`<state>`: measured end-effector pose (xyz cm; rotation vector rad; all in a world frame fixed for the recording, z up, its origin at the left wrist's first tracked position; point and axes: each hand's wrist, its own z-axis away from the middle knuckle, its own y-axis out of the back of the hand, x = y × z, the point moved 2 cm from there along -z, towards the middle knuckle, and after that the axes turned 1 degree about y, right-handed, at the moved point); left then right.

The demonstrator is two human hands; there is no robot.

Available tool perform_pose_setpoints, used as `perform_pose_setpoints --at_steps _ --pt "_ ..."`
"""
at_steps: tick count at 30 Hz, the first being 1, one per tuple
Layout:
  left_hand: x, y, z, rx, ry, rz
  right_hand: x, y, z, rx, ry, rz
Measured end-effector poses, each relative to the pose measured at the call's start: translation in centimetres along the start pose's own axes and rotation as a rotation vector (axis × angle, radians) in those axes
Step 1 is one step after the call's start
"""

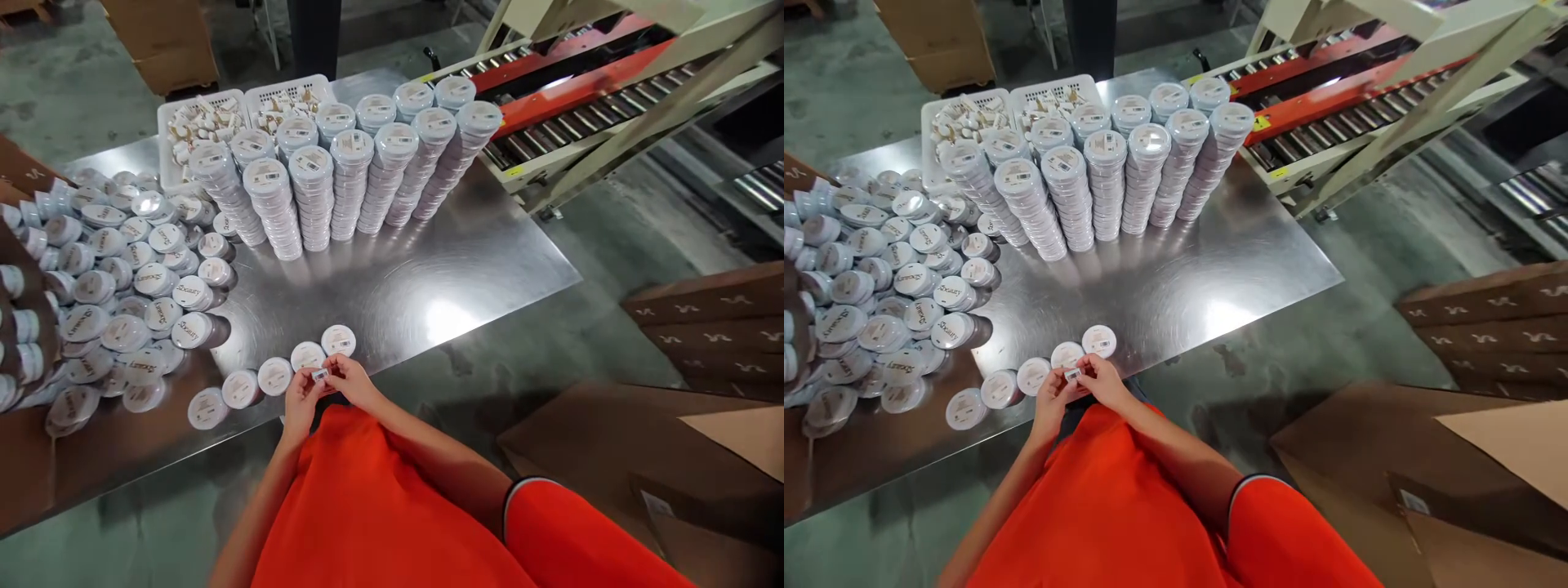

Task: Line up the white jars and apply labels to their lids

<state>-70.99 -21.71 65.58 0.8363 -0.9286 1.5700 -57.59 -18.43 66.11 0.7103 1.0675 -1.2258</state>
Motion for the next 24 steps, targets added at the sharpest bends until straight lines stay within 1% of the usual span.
perform_pose_setpoints --at_steps 1,3,6,9,11,13,15,16,17,20,22,24 --pt "-0.2 0.3 0.0 -0.007 0.006 -0.032 0.0 -0.2 0.1 -0.012 -0.010 0.007" --pt "-0.5 0.9 0.1 0.017 -0.004 -0.118 0.1 -0.6 0.4 -0.015 -0.019 0.032" --pt "-0.5 1.5 0.4 0.065 -0.046 -0.254 0.1 -1.4 0.8 0.027 0.027 0.111" --pt "-0.6 1.8 0.6 0.077 -0.081 -0.349 0.4 -2.0 0.9 0.089 0.068 0.213" --pt "-1.0 2.2 0.7 0.102 -0.085 -0.405 0.7 -2.0 0.7 0.136 0.082 0.301" --pt "-1.6 2.7 0.6 0.162 -0.110 -0.538 1.1 -1.7 0.1 0.215 0.093 0.405" --pt "-2.4 3.3 0.4 0.189 -0.184 -0.731 1.3 -1.1 -0.9 0.301 0.067 0.542" --pt "-2.7 3.5 0.2 0.172 -0.229 -0.805 1.3 -0.8 -1.6 0.332 0.043 0.604" --pt "-3.1 3.7 0.0 0.128 -0.281 -0.864 1.3 -0.6 -2.3 0.344 0.013 0.665" --pt "-3.9 3.7 -0.6 -0.048 -0.421 -0.960 1.5 -0.7 -4.3 0.304 -0.106 0.851" --pt "-4.2 3.5 -0.8 -0.129 -0.467 -1.027 1.7 -1.2 -5.0 0.276 -0.185 0.957" --pt "-4.4 3.3 -1.0 -0.160 -0.466 -1.070 1.8 -1.7 -5.4 0.262 -0.236 1.019"
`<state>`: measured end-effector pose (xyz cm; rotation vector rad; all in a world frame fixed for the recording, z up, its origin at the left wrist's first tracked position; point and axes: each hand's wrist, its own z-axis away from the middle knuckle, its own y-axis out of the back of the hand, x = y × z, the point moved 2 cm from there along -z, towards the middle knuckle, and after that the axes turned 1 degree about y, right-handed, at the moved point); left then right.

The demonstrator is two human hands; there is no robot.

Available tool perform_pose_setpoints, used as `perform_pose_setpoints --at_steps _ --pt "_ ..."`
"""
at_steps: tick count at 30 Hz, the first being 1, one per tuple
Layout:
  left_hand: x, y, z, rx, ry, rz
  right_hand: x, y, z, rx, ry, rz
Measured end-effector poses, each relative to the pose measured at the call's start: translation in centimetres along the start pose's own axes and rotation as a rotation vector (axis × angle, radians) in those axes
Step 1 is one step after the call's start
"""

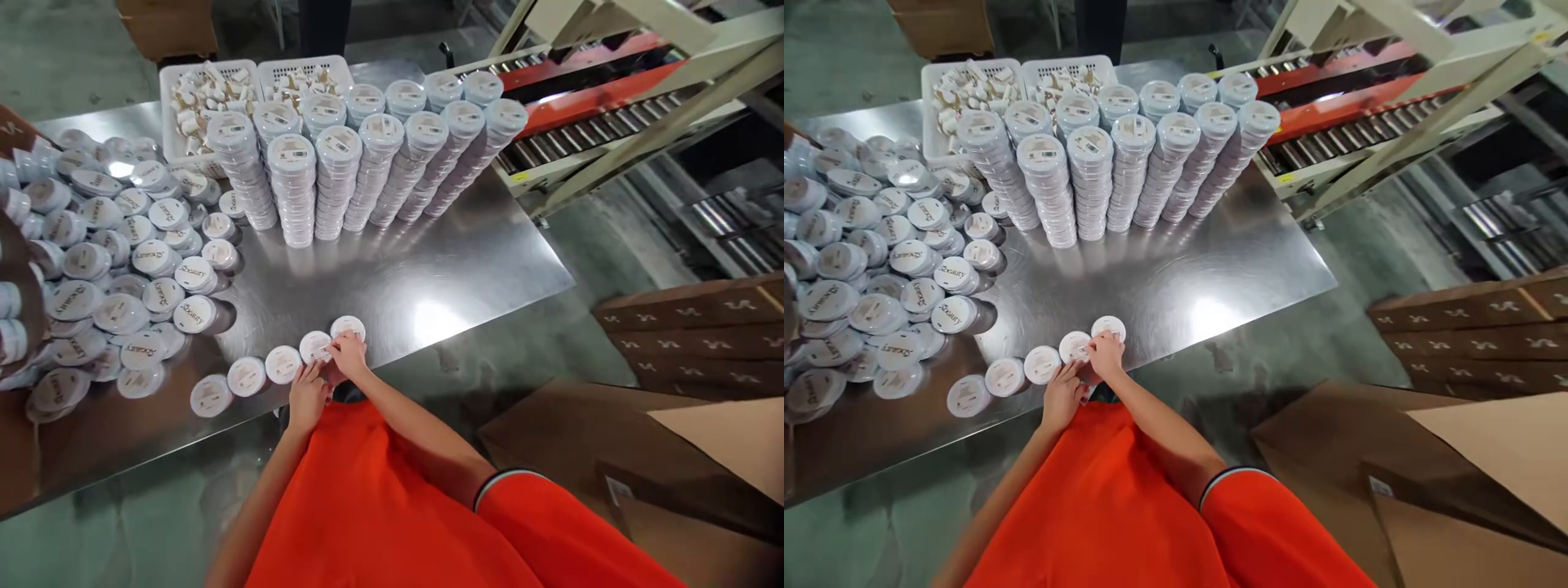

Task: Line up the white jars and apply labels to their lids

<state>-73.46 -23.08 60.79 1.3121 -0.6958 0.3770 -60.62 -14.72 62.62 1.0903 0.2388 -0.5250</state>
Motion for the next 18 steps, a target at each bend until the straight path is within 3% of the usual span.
perform_pose_setpoints --at_steps 9,18 --pt "0.0 -0.3 -0.2 -0.054 0.016 -0.102 -0.7 -0.6 0.1 -0.042 -0.034 0.178" --pt "0.4 -0.1 -0.2 -0.081 0.089 -0.084 -1.5 0.2 0.0 0.050 0.128 0.448"
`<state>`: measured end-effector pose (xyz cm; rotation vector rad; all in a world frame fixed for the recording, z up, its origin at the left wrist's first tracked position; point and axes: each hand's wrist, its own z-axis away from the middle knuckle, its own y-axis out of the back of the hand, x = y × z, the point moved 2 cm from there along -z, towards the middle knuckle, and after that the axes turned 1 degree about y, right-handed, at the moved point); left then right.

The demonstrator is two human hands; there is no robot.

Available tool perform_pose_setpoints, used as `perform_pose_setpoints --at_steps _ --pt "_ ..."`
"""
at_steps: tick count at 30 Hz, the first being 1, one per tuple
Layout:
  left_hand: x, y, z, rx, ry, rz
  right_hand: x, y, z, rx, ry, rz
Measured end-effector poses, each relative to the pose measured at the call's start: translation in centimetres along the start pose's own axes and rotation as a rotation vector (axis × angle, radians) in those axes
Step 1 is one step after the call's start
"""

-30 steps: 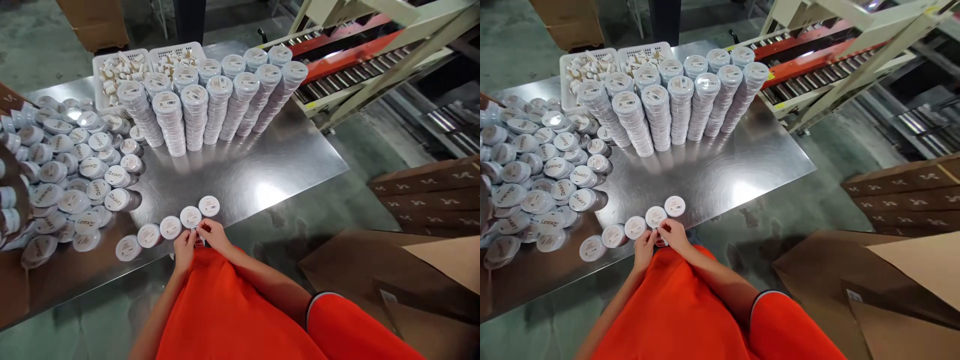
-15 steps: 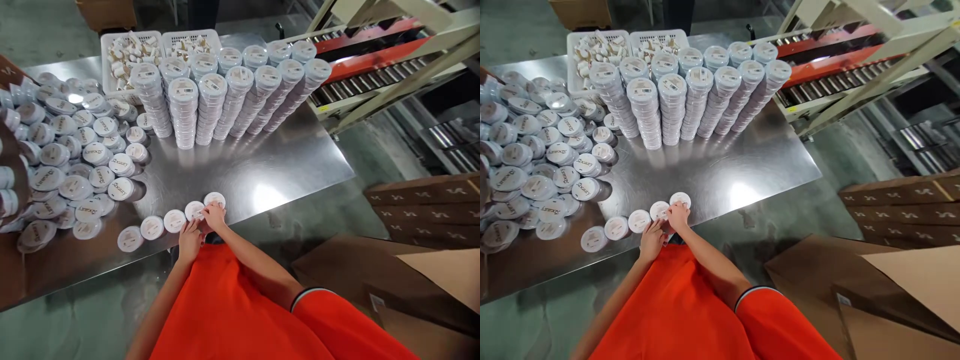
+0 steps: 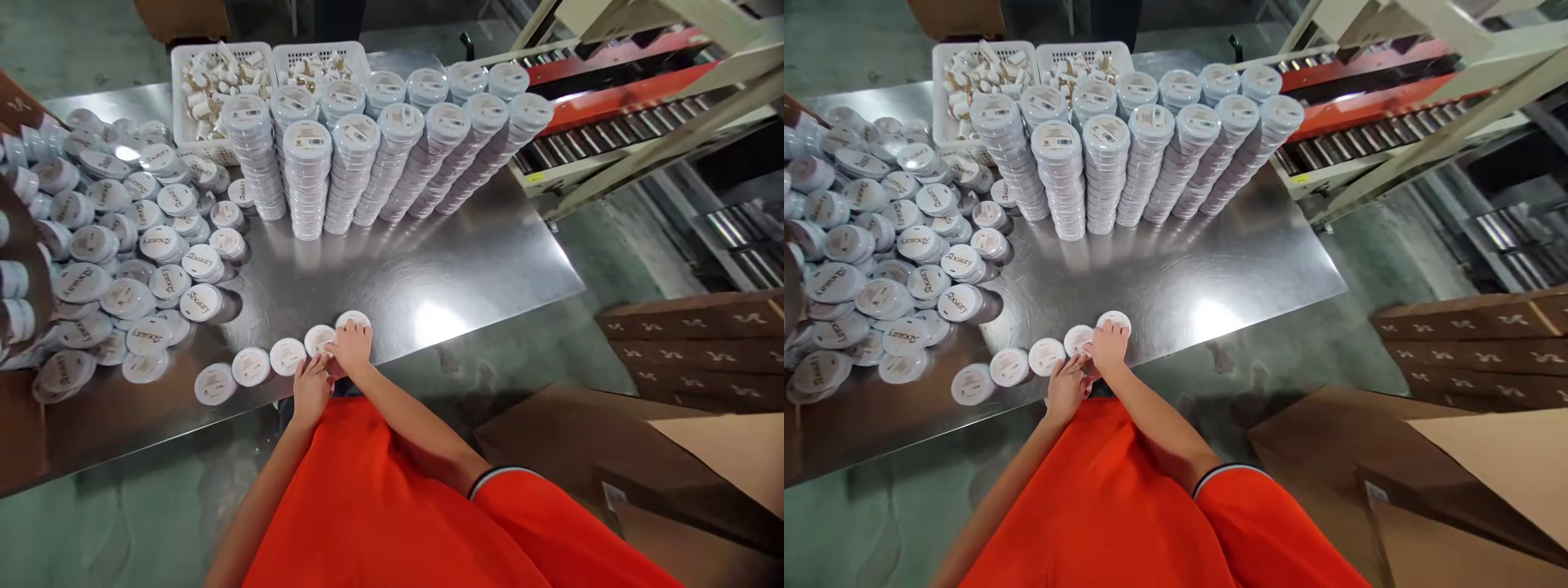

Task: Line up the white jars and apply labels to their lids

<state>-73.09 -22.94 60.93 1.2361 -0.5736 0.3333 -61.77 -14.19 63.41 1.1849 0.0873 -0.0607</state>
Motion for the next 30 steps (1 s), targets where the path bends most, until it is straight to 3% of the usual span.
perform_pose_setpoints --at_steps 4,9,12,15,17,19,26,30 --pt "0.2 0.5 -0.3 -0.012 0.049 0.117 0.4 0.7 -0.7 -0.010 -0.049 0.008" --pt "-0.4 1.4 -0.2 0.074 0.150 0.409 0.5 0.8 -0.5 0.010 -0.025 -0.101" --pt "-0.9 2.5 0.8 0.213 0.338 0.738 0.1 0.6 1.3 0.031 0.090 -0.406" --pt "-1.0 3.8 2.1 0.326 0.439 0.997 -1.3 -0.4 3.9 -0.159 0.249 -0.926" --pt "-0.9 4.6 2.8 0.348 0.433 1.038 -2.5 -1.1 5.4 -0.284 0.252 -1.200" --pt "-1.2 5.1 3.4 0.336 0.421 1.067 -3.4 -1.6 6.3 -0.299 0.185 -1.315" --pt "-3.2 5.1 5.0 0.242 0.346 1.115 -4.4 -1.2 6.7 -0.205 0.139 -1.220" --pt "-3.4 5.5 5.4 0.221 0.361 1.026 -5.1 -1.9 7.3 -0.291 0.089 -1.315"
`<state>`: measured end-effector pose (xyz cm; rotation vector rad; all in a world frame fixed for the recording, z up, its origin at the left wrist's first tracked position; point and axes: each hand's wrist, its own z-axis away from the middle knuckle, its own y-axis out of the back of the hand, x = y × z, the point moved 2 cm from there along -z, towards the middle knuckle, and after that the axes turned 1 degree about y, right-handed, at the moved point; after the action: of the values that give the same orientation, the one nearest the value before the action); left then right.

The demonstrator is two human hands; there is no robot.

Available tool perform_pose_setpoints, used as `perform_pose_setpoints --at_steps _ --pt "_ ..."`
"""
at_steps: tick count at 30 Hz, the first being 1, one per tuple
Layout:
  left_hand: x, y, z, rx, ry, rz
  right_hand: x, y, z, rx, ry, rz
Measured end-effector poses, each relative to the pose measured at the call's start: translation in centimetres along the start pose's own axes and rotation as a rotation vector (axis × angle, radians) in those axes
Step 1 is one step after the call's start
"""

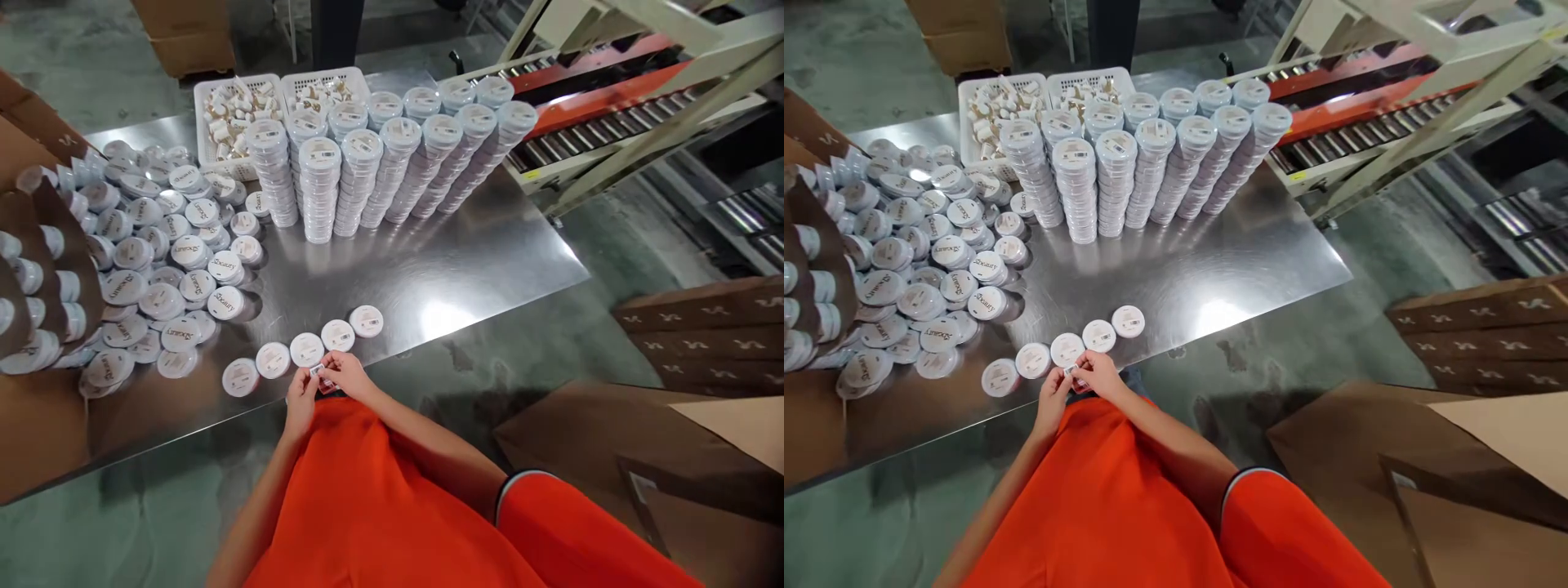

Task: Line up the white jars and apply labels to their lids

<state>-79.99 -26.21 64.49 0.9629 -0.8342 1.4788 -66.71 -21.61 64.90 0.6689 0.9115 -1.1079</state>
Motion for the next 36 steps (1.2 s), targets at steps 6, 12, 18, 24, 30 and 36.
perform_pose_setpoints --at_steps 6,12,18,24,30,36 --pt "-0.3 0.8 -0.1 0.063 -0.004 -0.198 0.7 -1.4 0.0 0.103 0.054 0.048" --pt "-1.3 1.9 -0.9 0.129 -0.075 -0.451 0.3 -1.1 -1.4 0.244 0.030 0.284" --pt "-2.3 2.5 -2.0 -0.036 -0.305 -0.627 -0.9 0.4 -4.7 0.310 -0.012 0.759" --pt "-2.9 1.6 -2.8 -0.264 -0.346 -0.933 -1.3 -0.7 -6.3 0.161 -0.180 0.992" --pt "-3.0 1.4 -2.7 -0.240 -0.334 -0.969 -1.4 -1.7 -6.4 0.154 -0.200 1.083" --pt "-3.0 1.4 -2.7 -0.260 -0.298 -0.957 -1.0 -2.2 -6.5 0.158 -0.165 1.178"
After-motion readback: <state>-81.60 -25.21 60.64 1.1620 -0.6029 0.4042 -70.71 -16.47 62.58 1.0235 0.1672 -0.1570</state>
